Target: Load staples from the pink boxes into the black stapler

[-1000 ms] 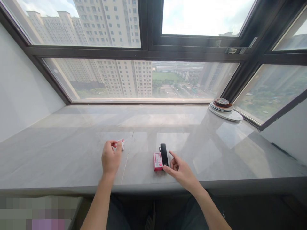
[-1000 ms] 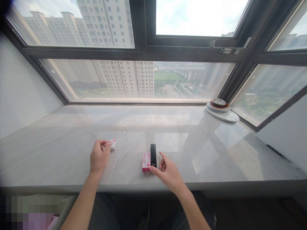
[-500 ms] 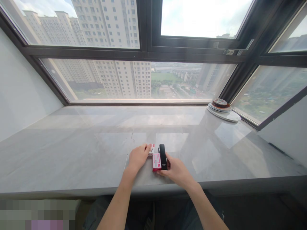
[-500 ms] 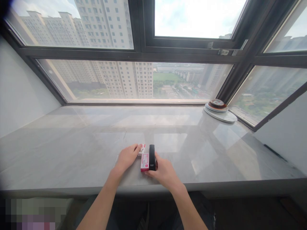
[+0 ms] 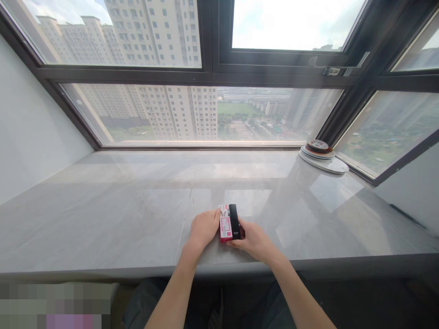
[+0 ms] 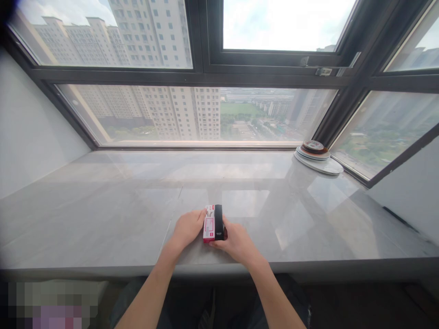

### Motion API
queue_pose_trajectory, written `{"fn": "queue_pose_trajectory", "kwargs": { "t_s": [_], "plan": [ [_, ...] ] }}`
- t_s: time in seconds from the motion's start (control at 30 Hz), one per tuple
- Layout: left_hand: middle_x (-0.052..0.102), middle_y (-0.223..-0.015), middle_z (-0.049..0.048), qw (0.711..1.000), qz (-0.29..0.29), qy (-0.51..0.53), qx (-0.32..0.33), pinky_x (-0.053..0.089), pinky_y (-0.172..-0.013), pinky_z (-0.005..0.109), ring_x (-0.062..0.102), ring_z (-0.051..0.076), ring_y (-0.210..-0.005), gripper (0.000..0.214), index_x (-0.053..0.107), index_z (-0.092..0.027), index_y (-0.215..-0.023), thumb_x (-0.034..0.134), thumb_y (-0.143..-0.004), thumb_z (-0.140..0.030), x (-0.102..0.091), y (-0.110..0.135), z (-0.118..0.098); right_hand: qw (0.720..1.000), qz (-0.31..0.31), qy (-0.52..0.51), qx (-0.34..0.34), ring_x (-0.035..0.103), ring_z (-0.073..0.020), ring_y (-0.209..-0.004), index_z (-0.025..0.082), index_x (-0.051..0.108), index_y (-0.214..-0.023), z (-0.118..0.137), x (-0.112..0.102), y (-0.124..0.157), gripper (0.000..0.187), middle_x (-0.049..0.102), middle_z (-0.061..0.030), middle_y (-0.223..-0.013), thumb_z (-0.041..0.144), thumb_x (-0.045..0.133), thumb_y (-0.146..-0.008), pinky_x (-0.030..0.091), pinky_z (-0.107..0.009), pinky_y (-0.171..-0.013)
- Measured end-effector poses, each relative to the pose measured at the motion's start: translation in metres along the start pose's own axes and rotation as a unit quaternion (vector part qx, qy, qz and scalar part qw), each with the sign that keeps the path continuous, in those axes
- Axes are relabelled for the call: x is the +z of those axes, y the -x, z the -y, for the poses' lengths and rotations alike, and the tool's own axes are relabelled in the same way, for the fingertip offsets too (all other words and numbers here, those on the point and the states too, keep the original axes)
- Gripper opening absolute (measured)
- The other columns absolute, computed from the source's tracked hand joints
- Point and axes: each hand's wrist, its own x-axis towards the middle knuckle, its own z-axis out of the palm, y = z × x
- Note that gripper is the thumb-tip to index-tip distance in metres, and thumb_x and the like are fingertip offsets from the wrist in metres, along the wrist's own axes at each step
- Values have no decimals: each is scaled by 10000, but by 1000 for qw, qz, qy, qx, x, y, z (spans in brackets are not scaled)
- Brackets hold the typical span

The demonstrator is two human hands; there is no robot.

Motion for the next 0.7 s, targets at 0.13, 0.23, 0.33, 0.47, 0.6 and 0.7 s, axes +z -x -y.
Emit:
{"fn": "queue_pose_trajectory", "kwargs": {
  "t_s": [0.13, 0.23, 0.33, 0.47, 0.6, 0.7],
  "plan": [
    [764, -970, 130, 1000, 17, 5, 20, 445, -765, 322, 708, 249, -909, 647, 729, -214, -919, 184, -1062, -531, 14, -18, -21, 1000, -2, -1, 1, 582, -192, -702, 238, 670, -1165, -14, -25, 3, 442, 707, 8, -816, 359, 798, -760, 409, -260, -637],
    [763, -974, 141, 998, 38, 15, 47, 462, -799, 328, 707, 249, -937, 670, 747, -204, -978, 168, -1061, -531, 29, -38, -50, 999, -14, -2, 32, 590, -212, -716, 205, 708, -1091, -34, -53, 8, 413, 704, -4, -798, 380, 805, -730, 427, -270, -636],
    [763, -941, 158, 995, 63, 26, 74, 476, -807, 333, 708, 247, -939, 686, 757, -177, -1012, 165, -1061, -521, 45, -59, -85, 996, -37, -19, 73, 606, -234, -720, 173, 739, -1019, -54, -85, 15, 432, 698, -18, -759, 403, 832, -666, 463, -288, -637],
    [766, -937, 174, 989, 94, 38, 107, 489, -807, 340, 711, 254, -944, 660, 763, -145, -1011, 192, -1065, -473, 64, -82, -127, 992, -57, -25, 108, 632, -252, -747, 163, 758, -961, -67, -123, 25, 442, 711, -41, -778, 426, 854, -620, 497, -306, -651],
    [757, -1047, 198, 986, 102, 51, 120, 492, -863, 361, 702, 270, -1024, 654, 750, -141, -1078, 178, -1070, -457, 74, -91, -154, 988, -68, -8, 135, 649, -261, -775, 145, 759, -991, -71, -140, 30, 504, 722, -65, -818, 462, 863, -614, 513, -320, -676],
    [729, -1130, 236, 985, 94, 63, 127, 484, -883, 397, 691, 303, -1073, 620, 733, -127, -1117, 201, -1074, -442, 77, -87, -164, 989, -94, 12, 115, 647, -241, -732, 133, 756, -1046, -83, -146, 33, 562, 714, -66, -799, 480, 865, -618, 506, -309, -656]
  ]
}}
